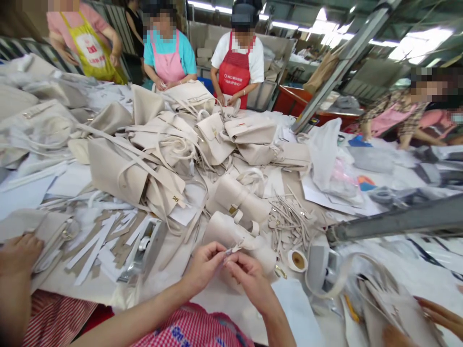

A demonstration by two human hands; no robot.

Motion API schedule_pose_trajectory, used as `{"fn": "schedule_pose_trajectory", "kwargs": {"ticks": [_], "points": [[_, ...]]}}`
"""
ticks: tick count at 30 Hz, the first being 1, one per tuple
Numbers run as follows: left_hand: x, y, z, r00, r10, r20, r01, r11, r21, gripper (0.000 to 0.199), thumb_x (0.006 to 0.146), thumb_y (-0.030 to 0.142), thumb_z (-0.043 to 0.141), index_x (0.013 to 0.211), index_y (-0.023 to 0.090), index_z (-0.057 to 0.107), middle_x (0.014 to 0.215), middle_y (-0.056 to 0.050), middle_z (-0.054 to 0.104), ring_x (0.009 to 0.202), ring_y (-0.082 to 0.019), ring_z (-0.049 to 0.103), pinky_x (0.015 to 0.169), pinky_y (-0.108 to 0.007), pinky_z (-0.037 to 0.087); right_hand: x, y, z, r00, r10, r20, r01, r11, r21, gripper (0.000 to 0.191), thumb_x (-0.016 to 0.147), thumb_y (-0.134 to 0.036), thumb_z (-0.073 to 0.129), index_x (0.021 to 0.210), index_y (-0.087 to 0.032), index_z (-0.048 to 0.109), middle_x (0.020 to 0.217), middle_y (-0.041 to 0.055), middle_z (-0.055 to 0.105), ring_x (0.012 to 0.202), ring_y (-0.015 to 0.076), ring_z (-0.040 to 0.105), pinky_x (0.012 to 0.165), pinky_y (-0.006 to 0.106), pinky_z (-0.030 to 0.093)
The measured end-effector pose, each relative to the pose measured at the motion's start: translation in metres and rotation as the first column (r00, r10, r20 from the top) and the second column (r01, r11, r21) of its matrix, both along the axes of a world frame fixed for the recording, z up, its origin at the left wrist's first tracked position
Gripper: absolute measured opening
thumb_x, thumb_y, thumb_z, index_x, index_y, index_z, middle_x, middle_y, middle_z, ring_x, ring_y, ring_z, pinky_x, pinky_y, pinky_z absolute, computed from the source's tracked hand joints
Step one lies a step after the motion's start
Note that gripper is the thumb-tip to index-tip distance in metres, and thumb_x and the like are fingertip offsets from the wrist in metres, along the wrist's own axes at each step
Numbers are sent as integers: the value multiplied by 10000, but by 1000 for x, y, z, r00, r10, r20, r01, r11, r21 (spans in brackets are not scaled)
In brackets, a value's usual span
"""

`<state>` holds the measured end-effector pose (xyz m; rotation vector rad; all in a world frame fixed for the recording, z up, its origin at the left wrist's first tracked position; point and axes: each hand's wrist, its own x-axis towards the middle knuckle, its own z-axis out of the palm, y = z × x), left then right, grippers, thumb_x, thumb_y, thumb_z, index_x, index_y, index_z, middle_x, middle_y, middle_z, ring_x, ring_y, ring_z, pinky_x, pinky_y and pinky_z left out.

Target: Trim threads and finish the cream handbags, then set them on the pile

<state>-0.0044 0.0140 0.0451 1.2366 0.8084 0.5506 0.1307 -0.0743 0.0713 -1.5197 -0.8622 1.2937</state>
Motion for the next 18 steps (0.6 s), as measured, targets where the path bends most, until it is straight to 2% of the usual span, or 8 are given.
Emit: {"fn": "schedule_pose_trajectory", "kwargs": {"ticks": [4,14,16,18], "points": [[0,-1,-6,1000,-3,21,3,1000,-7,175,775,322,602,711,168,657,688,-21,643,699,-165,556,689,-273,429,2,-5,5,987,97,-125,-97,995,2,356,779,-560,739,852,-211,737,604,-33,475,568,106,390,557,257,314],[3,-4,-11,998,-4,69,12,993,-119,204,740,374,638,697,175,636,655,0,624,653,-150,534,654,-272,410,-2,-2,2,993,24,-115,-31,998,-61,382,762,-574,748,878,-210,724,622,-33,467,564,103,390,543,256,310],[3,-4,-10,996,-3,94,16,990,-140,223,737,391,658,696,174,631,656,-3,632,653,-152,544,659,-274,418,-4,-4,-1,986,-19,-167,10,998,-54,365,772,-551,750,894,-209,711,601,-41,466,552,96,380,537,249,299],[2,-4,-8,993,4,119,16,986,-165,254,741,418,677,695,173,626,655,-6,636,656,-154,556,673,-278,429,-5,-7,-4,956,-64,-285,52,997,-48,336,801,-508,738,959,-214,694,566,-58,452,515,85,346,516,242,271]]}}
